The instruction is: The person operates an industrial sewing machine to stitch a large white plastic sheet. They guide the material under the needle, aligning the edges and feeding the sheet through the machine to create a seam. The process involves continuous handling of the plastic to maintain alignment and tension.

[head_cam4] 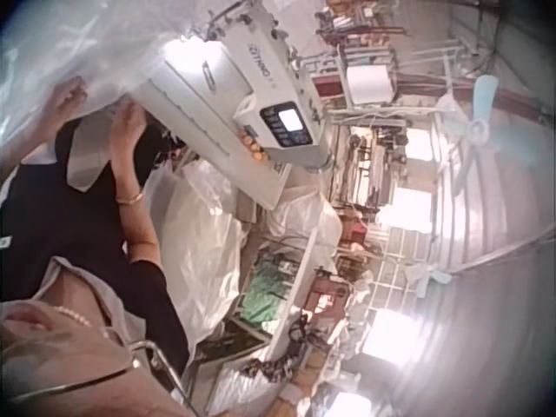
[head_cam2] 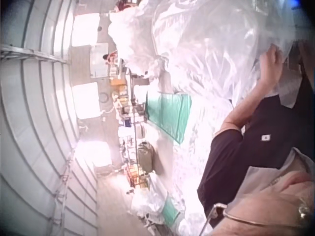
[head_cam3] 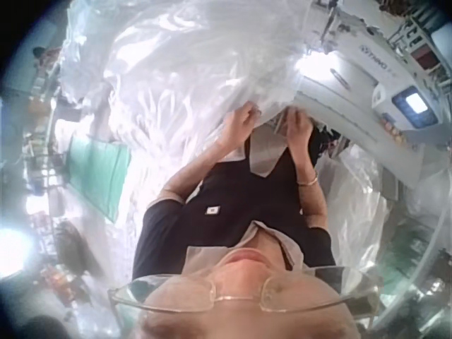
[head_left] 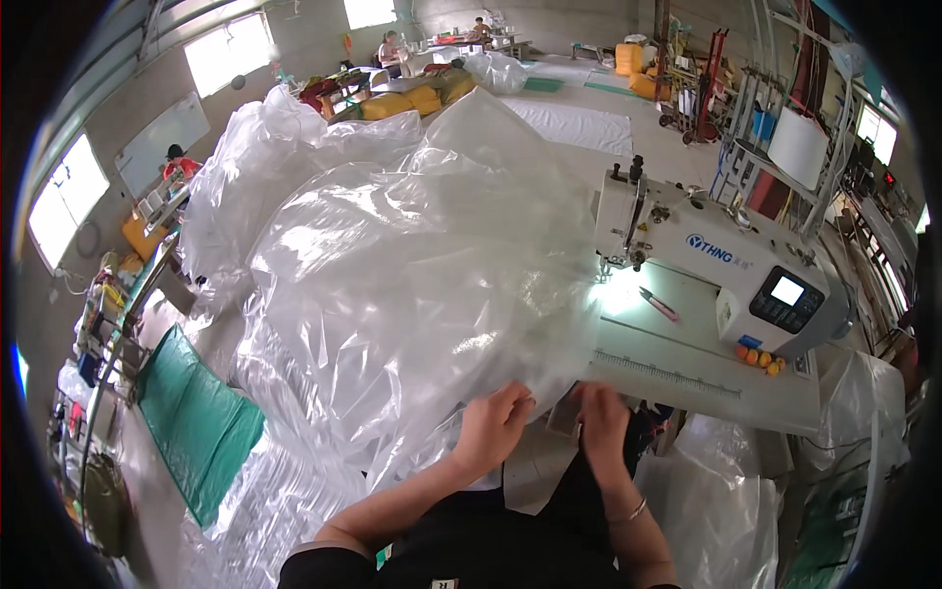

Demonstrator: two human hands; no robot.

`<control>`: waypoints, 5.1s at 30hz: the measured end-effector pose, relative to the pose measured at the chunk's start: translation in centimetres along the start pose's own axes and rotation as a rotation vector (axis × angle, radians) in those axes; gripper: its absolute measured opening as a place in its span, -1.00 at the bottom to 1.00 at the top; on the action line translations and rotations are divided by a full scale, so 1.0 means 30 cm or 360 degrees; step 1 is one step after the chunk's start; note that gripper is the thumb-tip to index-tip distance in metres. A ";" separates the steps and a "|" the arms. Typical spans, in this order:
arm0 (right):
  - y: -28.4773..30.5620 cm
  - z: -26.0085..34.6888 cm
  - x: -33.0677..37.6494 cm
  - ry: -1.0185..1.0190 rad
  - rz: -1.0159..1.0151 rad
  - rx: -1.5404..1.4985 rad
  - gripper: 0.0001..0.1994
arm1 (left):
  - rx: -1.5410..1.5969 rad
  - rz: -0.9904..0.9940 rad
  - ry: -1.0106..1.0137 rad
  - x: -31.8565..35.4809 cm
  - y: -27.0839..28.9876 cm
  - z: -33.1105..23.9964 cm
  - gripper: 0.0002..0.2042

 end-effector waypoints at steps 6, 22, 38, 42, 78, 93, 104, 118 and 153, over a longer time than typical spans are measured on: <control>-0.263 -0.026 -0.068 -0.0606 -0.0159 -0.1395 -0.82 | -0.0360 0.0039 -0.0882 -0.038 -0.079 -0.294 -0.92; 0.115 -0.108 -0.215 -0.0288 -0.0082 0.0290 -0.71 | -0.0175 0.0396 -0.0736 0.102 -0.186 -0.090 -0.87; -0.116 -0.071 -0.385 0.0254 0.0228 0.1759 -0.72 | -0.0261 0.0469 -0.0741 0.043 -0.197 -0.035 -0.88; -0.117 -0.084 -0.414 0.0197 0.0215 0.1754 -0.70 | -0.0268 0.0428 -0.0809 0.003 -0.210 -0.043 -0.88; -0.002 -0.082 -0.098 0.0051 -0.0293 0.0369 -0.63 | -0.0454 0.0613 -0.1067 -0.342 -0.421 -0.058 -0.79; -0.087 -0.210 0.128 -0.0961 0.0251 -0.0838 -0.80 | -0.0691 0.0760 -0.1158 -0.357 -0.420 0.009 -0.44; 0.029 -0.020 0.261 -0.0056 0.0503 0.0489 -0.85 | -0.0129 0.0652 -0.0404 0.024 -0.331 -0.034 -0.76; 0.097 0.049 -0.267 0.0241 0.0038 0.1249 -0.73 | 0.0038 0.0419 -0.0448 0.035 -0.326 -0.113 -0.92; -0.081 -0.037 -0.129 0.0300 0.0025 0.1123 -0.51 | -0.0426 0.0764 -0.1063 -0.472 -0.439 0.046 -0.69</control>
Point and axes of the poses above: each hand's wrist, its own x-axis away from the middle knuckle, its own y-axis out of the back of the hand, z = x × y, the point moved 9 cm from there along -x, towards the middle knuckle, and after that the axes turned 6 degrees about -z, right-handed, at the moved point
